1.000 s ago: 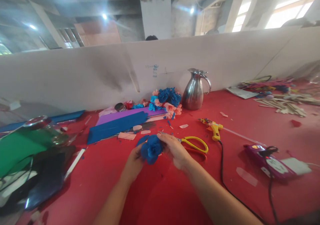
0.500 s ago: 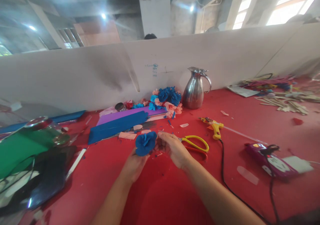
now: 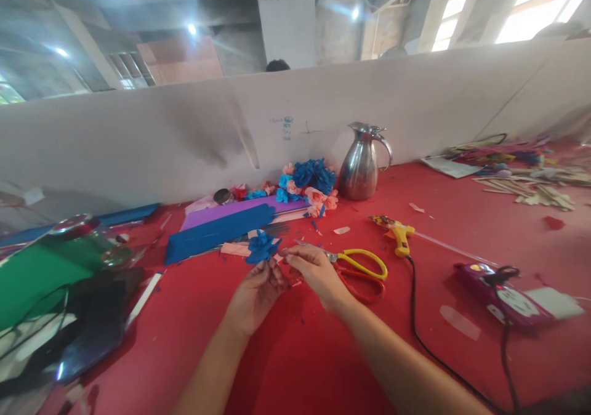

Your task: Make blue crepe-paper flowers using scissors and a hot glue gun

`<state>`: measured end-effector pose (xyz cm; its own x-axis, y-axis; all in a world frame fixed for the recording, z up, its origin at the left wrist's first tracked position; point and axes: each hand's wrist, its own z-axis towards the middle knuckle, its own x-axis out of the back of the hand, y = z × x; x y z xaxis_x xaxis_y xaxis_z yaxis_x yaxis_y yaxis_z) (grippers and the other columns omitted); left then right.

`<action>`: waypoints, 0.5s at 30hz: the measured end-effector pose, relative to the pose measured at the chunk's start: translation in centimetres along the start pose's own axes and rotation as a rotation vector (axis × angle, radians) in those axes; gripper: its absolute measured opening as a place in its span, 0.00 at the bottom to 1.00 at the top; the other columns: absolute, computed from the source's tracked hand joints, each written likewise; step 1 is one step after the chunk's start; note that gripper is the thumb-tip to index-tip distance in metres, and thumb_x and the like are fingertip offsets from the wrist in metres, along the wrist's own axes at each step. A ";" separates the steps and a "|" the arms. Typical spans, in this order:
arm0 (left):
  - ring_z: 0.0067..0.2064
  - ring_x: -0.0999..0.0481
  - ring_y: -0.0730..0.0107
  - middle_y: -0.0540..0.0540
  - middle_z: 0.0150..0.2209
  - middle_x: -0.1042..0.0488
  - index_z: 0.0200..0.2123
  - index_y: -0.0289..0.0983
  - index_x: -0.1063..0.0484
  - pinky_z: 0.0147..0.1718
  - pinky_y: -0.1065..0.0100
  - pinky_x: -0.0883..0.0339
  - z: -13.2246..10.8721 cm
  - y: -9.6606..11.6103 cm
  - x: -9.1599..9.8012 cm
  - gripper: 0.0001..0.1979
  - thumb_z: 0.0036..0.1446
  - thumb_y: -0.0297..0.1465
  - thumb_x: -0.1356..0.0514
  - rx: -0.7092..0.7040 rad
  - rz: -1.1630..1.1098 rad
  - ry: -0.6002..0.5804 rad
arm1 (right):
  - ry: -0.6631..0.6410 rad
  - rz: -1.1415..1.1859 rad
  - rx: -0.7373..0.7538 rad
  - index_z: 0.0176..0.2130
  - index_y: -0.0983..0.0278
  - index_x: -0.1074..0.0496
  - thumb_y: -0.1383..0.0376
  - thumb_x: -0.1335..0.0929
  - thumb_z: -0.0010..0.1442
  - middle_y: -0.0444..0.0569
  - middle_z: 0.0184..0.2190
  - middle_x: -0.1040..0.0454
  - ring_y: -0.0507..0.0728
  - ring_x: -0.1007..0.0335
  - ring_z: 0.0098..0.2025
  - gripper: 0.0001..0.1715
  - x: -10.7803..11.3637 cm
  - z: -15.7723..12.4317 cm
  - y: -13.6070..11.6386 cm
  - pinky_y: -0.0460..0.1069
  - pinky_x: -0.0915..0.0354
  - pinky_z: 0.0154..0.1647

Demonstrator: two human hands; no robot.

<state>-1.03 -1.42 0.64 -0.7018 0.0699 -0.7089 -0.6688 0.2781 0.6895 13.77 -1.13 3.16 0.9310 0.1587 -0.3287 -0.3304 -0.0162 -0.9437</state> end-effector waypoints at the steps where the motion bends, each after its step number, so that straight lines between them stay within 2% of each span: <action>1: 0.25 0.27 0.75 0.51 0.22 0.26 0.28 0.34 0.25 0.30 0.71 0.30 0.0 0.0 -0.1 0.02 0.51 0.23 0.36 0.018 -0.014 0.002 | -0.026 -0.011 0.011 0.29 0.62 0.23 0.59 0.32 0.51 0.44 0.25 0.26 0.53 0.35 0.28 0.10 -0.2 0.0 0.2 0.47 0.40 0.31; 5: 0.25 0.27 0.76 0.50 0.22 0.25 0.25 0.34 0.25 0.31 0.72 0.31 -0.1 -0.3 -0.6 0.03 0.49 0.23 0.35 0.053 -0.011 0.015 | -0.119 -0.092 0.062 0.25 0.61 0.25 0.60 0.34 0.54 0.41 0.18 0.34 0.52 0.39 0.23 0.11 -0.6 -0.3 0.6 0.48 0.41 0.28; 9: 0.25 0.29 0.75 0.50 0.22 0.25 0.23 0.34 0.25 0.31 0.72 0.32 -0.1 -0.5 -0.8 0.03 0.48 0.24 0.35 0.015 0.099 -0.013 | -0.059 -0.181 0.114 0.21 0.61 0.29 0.61 0.33 0.54 0.42 0.16 0.34 0.52 0.38 0.22 0.12 -0.7 -0.5 0.6 0.48 0.41 0.28; 15: 0.25 0.29 0.73 0.49 0.24 0.24 0.24 0.35 0.24 0.31 0.70 0.33 -0.2 -0.5 -0.8 0.03 0.43 0.25 0.33 -0.015 0.171 -0.011 | -0.077 -0.181 0.086 0.20 0.61 0.31 0.61 0.34 0.53 0.42 0.17 0.33 0.53 0.37 0.22 0.12 -0.7 -0.3 1.0 0.48 0.41 0.27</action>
<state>-0.17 -1.79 0.83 -0.8028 0.1252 -0.5829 -0.5439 0.2467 0.8021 12.88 -1.58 2.45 0.9629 0.2261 -0.1475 -0.1741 0.1029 -0.9793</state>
